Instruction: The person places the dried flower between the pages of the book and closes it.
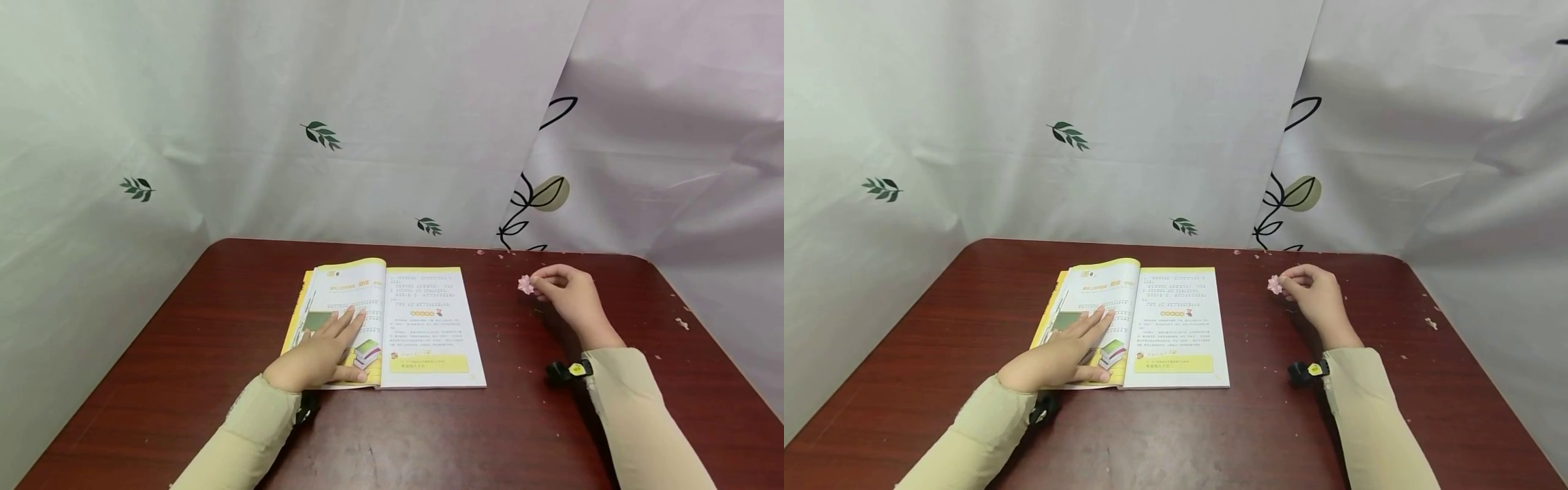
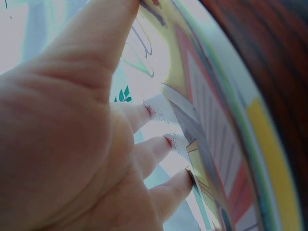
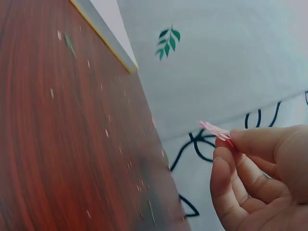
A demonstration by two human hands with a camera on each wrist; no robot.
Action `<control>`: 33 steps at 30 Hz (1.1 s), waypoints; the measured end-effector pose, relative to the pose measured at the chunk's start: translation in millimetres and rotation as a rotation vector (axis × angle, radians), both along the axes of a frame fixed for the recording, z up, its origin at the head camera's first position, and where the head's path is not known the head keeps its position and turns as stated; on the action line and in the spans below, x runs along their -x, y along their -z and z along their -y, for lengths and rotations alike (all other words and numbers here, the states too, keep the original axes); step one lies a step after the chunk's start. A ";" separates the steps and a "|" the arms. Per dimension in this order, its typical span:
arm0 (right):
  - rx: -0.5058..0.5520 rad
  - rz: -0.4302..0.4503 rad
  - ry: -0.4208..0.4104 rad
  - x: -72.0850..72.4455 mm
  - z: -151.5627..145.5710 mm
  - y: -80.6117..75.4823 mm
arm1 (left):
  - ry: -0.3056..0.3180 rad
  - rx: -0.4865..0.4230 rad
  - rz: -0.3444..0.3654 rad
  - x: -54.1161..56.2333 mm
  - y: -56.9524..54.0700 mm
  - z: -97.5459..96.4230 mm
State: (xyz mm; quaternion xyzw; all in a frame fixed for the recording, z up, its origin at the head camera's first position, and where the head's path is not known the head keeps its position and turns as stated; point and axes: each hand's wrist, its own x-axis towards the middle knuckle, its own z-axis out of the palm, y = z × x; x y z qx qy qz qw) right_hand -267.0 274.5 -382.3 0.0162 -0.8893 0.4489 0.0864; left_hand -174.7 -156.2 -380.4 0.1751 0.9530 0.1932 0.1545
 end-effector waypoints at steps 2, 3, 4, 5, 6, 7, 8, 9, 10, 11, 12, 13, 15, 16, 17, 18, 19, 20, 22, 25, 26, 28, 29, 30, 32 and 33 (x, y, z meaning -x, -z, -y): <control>0.026 -0.001 -0.008 -0.6 5.3 0.2 | -0.001 0.000 0.000 0.0 0.0 0.0; 0.034 -0.001 -0.011 -0.9 8.0 0.4 | 0.000 0.000 0.000 0.1 0.0 0.0; 0.042 -0.002 -0.013 -1.4 10.5 0.6 | 0.002 0.000 -0.001 0.1 0.1 0.0; 0.049 -0.003 -0.016 -1.8 13.2 0.8 | 0.003 0.001 -0.001 0.1 0.2 0.1; 0.058 -0.008 -0.020 -2.0 15.8 1.2 | 0.004 0.002 -0.003 0.2 0.3 0.0; 0.069 -0.011 -0.024 -2.2 18.6 1.5 | 0.004 0.003 -0.003 0.3 0.4 0.0; 0.079 -0.014 -0.028 -2.4 21.2 1.7 | 0.004 0.003 -0.003 0.4 0.5 0.0; 0.093 -0.017 -0.033 -2.6 23.9 1.9 | 0.004 0.004 -0.003 0.4 0.6 -0.1; 0.108 -0.021 -0.038 -2.8 26.5 2.1 | 0.003 0.006 -0.004 0.4 0.6 -0.2; 0.123 -0.027 -0.044 -3.2 29.1 2.3 | 0.003 0.008 -0.004 0.4 0.6 -0.3; 0.144 -0.031 -0.050 -3.3 31.6 2.7 | 0.002 0.009 -0.004 0.4 0.6 -0.4; 0.165 -0.034 -0.055 -3.4 34.0 3.2 | 0.001 0.011 -0.004 0.3 0.6 -0.5; 0.199 -0.035 -0.063 -4.2 39.1 3.7 | 0.002 0.015 -0.007 0.2 0.7 -0.4; 0.212 -0.035 -0.066 -4.9 41.7 3.8 | 0.003 0.016 -0.008 0.2 0.9 -0.3; 0.227 -0.034 -0.071 -5.8 44.5 3.6 | 0.003 0.017 -0.010 0.1 1.1 -0.1; 0.239 -0.031 -0.074 -6.6 47.7 3.5 | 0.003 0.018 -0.010 0.0 1.3 0.0; 0.254 -0.031 -0.081 -7.3 51.3 2.8 | 0.003 0.018 -0.012 -0.2 1.1 0.2; 0.267 -0.032 -0.088 -8.2 54.9 2.1 | 0.003 0.018 -0.013 -0.3 1.2 0.5; 0.294 -0.037 -0.106 -10.0 62.6 0.8 | 0.004 0.016 -0.015 -0.3 1.4 0.9; 0.318 -0.035 -0.132 -12.8 74.5 1.0 | 0.004 0.017 -0.018 -0.3 1.6 0.8; 0.317 -0.030 -0.140 -14.0 78.1 1.4 | 0.004 0.016 -0.017 -0.3 1.9 0.7; 0.306 -0.014 -0.154 -15.7 85.7 2.9 | 0.003 0.017 -0.017 -0.6 2.1 0.4; 0.298 -0.003 -0.161 -16.4 89.5 3.9 | 0.001 0.017 -0.016 -0.8 2.1 0.2; 0.291 0.008 -0.170 -17.1 93.3 4.7 | 0.001 0.018 -0.015 -1.0 2.5 0.1; 0.281 0.028 -0.190 -17.4 101.3 5.9 | 0.000 0.015 -0.016 -1.2 3.2 -0.1; 0.274 0.034 -0.200 -17.3 105.8 6.2 | -0.002 0.014 -0.016 -1.2 3.5 -0.2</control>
